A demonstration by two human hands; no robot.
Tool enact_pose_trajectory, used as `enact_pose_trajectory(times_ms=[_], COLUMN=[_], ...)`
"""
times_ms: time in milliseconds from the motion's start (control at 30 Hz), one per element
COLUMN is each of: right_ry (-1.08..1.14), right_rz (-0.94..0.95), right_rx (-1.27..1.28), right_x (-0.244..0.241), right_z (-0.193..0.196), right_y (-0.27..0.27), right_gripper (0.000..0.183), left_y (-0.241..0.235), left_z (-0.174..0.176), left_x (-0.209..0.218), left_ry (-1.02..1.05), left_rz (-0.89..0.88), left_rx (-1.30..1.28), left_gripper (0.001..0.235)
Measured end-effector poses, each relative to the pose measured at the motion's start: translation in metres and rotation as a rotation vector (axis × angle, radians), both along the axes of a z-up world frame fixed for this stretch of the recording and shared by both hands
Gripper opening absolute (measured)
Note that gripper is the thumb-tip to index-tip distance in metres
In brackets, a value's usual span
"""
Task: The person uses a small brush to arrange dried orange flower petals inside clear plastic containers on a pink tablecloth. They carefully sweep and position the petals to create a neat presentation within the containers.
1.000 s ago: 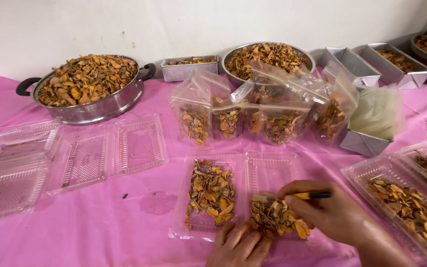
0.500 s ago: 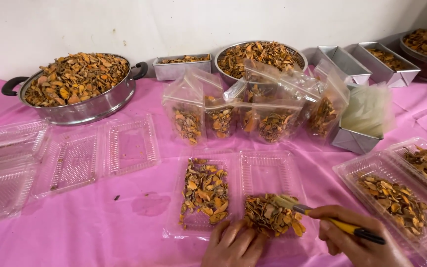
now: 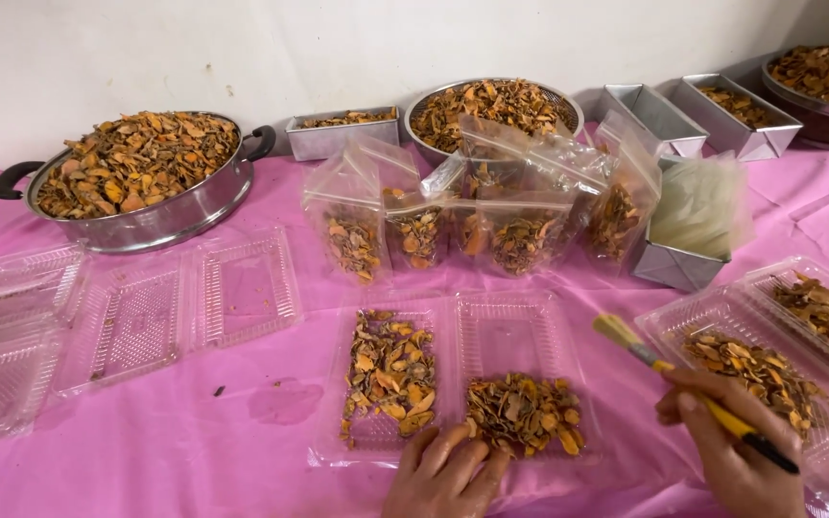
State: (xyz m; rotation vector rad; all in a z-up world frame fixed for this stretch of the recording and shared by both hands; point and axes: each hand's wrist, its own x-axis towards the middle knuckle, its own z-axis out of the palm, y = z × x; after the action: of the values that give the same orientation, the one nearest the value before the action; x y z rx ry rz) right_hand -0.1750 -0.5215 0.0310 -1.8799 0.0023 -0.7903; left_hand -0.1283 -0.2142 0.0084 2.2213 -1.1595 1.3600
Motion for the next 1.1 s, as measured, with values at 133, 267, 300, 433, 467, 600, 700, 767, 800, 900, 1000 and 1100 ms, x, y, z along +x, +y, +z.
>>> enact_pose_trajectory(times_ms=[133,267,300,433,467,600,700,767,800,900,1000,1100], right_ry=[-0.021,-0.064,-0.078,-0.068,-0.098,-0.180,-0.171,-0.232,-0.292,-0.314,-0.283,-0.270], right_rz=[-0.052,-0.066,-0.131,-0.153,-0.108,0.019,0.025,0.153,0.280,0.324,0.309,0.346], right_rx=[-0.087,-0.060,-0.071,0.072,0.107,0.200,0.279,0.285,0.291,0.206,0.094,0.118], right_x=[0.012,0.014,0.014,0.006,0.005,0.009,-0.002,0.007,0.012,0.011,0.015,0.015], right_z=[0.000,0.003,0.007,0.020,0.017,-0.015,0.026,0.034,0.039,0.069,0.073,0.070], right_y=[-0.026,-0.047,-0.047,-0.044,-0.050,-0.085,-0.038,-0.030,-0.027,0.007,0.009,0.003], right_gripper=[0.022,0.019,0.016,0.017,0.020,0.026,0.025,0.025,0.025,0.022,0.022,0.021], left_y=[0.002,0.002,0.002,0.008,0.009,0.009,-0.009,-0.030,-0.040,-0.061,-0.083,-0.077], left_z=[-0.004,0.002,0.003,0.007,0.017,0.078,0.107,0.103,0.103,0.104,0.137,0.125], left_x=[0.001,0.001,0.002,0.003,0.003,-0.001,0.017,0.038,0.049,0.069,0.068,0.075], left_ry=[0.038,0.006,-0.001,0.037,0.045,0.134,0.365,0.478,0.590,0.937,1.334,1.296], left_rz=[-0.016,-0.004,-0.004,-0.023,-0.021,-0.070,-0.189,-0.151,-0.115,0.039,0.260,0.212], left_rx=[0.028,0.017,0.024,0.057,0.055,0.096,0.271,0.299,0.329,0.486,0.752,0.657], left_gripper=[0.015,0.014,0.014,0.018,0.016,0.013,0.035,0.027,0.020,0.021,0.022,0.016])
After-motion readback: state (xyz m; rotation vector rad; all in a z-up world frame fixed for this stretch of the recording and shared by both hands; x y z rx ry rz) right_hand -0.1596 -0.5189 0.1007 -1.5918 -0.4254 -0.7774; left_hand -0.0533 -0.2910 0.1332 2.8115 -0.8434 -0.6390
